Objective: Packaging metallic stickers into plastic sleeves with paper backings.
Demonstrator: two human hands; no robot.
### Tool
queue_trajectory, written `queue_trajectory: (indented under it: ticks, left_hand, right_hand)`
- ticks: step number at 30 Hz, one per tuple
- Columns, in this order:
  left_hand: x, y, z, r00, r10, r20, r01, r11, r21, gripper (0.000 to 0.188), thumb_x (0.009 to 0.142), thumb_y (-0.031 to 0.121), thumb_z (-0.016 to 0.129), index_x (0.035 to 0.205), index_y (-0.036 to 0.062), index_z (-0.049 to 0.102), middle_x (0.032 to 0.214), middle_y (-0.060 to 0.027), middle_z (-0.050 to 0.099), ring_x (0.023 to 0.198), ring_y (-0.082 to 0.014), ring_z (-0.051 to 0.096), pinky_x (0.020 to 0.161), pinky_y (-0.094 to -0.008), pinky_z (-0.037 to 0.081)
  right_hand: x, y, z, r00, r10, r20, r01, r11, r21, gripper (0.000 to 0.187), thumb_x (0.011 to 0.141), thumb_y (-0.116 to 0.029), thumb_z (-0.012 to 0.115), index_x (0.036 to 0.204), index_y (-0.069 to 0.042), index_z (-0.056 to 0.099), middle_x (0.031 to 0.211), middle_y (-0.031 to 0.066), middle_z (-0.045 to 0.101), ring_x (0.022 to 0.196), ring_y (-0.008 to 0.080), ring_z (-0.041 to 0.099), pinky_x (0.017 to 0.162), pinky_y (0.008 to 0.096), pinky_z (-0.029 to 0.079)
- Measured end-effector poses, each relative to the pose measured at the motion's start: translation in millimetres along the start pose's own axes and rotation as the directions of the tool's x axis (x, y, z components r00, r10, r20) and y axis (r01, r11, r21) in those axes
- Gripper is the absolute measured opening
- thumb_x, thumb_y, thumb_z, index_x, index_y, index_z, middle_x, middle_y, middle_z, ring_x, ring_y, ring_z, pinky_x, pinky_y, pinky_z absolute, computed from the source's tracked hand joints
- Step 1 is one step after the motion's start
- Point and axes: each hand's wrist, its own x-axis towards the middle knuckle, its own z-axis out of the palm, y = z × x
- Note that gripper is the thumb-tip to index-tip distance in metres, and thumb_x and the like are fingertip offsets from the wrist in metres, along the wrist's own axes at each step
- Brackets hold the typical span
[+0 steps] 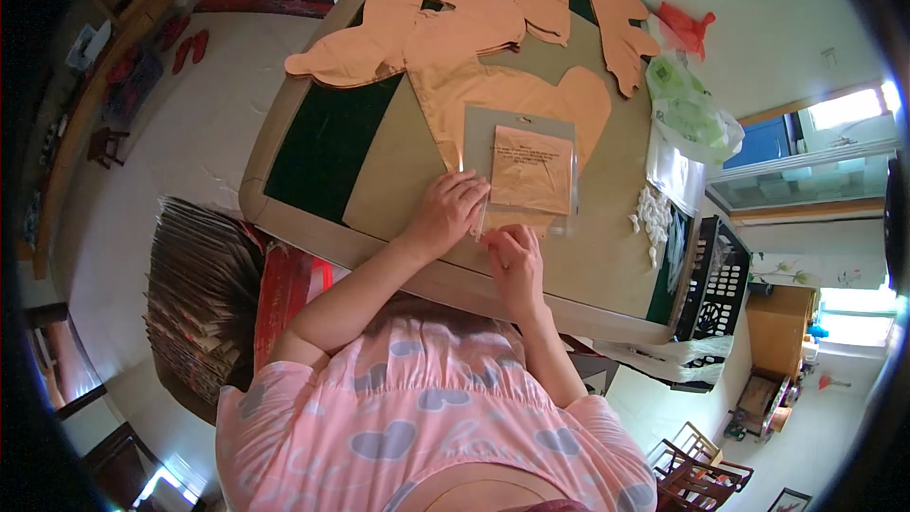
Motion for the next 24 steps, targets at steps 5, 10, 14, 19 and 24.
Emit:
queue_trajectory:
  ticks: [5, 10, 14, 19, 24]
  left_hand:
    - [0.5, -0.6, 1.7, 1.0, -0.007, -0.007, 0.007, 1.0, -0.01, 0.027, 0.084, 0.012, 0.064, 0.11, 0.0059, 0.062, 0.112, -0.0079, 0.066, 0.114, -0.0252, 0.057, 0.1, -0.0398, 0.043]
    - [1.1, -0.5, 0.8, 1.0, -0.009, 0.01, 0.009, 1.0, -0.008, 0.027, 0.084, 0.012, 0.064, 0.11, 0.0057, 0.062, 0.112, -0.0075, 0.066, 0.114, -0.025, 0.057, 0.1, -0.0395, 0.043]
    - [1.1, -0.3, 1.9, 1.0, -0.009, -0.001, 0.009, 1.0, -0.015, 0.027, 0.084, 0.012, 0.064, 0.111, 0.0053, 0.062, 0.114, -0.0082, 0.065, 0.114, -0.0253, 0.057, 0.1, -0.0396, 0.043]
    - [0.6, -1.8, 2.0, 1.0, -0.007, -0.008, 0.006, 1.0, -0.022, 0.027, 0.084, 0.011, 0.064, 0.11, 0.0055, 0.062, 0.114, -0.0085, 0.065, 0.114, -0.0256, 0.056, 0.101, -0.0401, 0.043]
    - [0.3, -1.1, 1.2, 1.0, -0.005, -0.015, 0.004, 1.0, -0.023, 0.027, 0.083, 0.01, 0.065, 0.11, 0.0057, 0.062, 0.113, -0.0081, 0.066, 0.114, -0.0255, 0.057, 0.1, -0.0402, 0.043]
  right_hand:
    - [1.1, -1.8, 0.0, 0.998, -0.065, 0.009, 0.066, 0.989, -0.131, 0.016, 0.081, -0.01, 0.065, 0.097, -0.008, 0.065, 0.093, 0.0103, 0.059, 0.092, 0.0297, 0.056, 0.082, 0.0408, 0.044]
    - [3.2, -1.4, 6.3, 0.999, -0.034, -0.016, 0.029, 0.974, -0.225, 0.014, 0.08, -0.014, 0.07, 0.09, -0.007, 0.063, 0.085, 0.0087, 0.059, 0.085, 0.0293, 0.056, 0.076, 0.0399, 0.043]
    - [13.9, 7.6, 17.7, 1.0, -0.008, -0.01, 0.006, 0.982, -0.189, 0.014, 0.084, -0.021, 0.067, 0.09, -0.01, 0.061, 0.088, 0.0083, 0.058, 0.088, 0.0288, 0.056, 0.077, 0.0415, 0.04]
    - [21.4, 10.7, 23.1, 0.99, 0.04, -0.138, -0.06, 0.988, -0.145, 0.011, 0.082, -0.018, 0.068, 0.086, -0.01, 0.062, 0.083, 0.0081, 0.059, 0.082, 0.028, 0.058, 0.074, 0.0411, 0.04]
    - [4.9, 14.5, 19.2, 0.991, -0.07, -0.116, 0.042, 0.973, -0.228, 0.012, 0.081, -0.017, 0.07, 0.09, -0.011, 0.065, 0.081, 0.0068, 0.059, 0.082, 0.0266, 0.058, 0.075, 0.0398, 0.041]
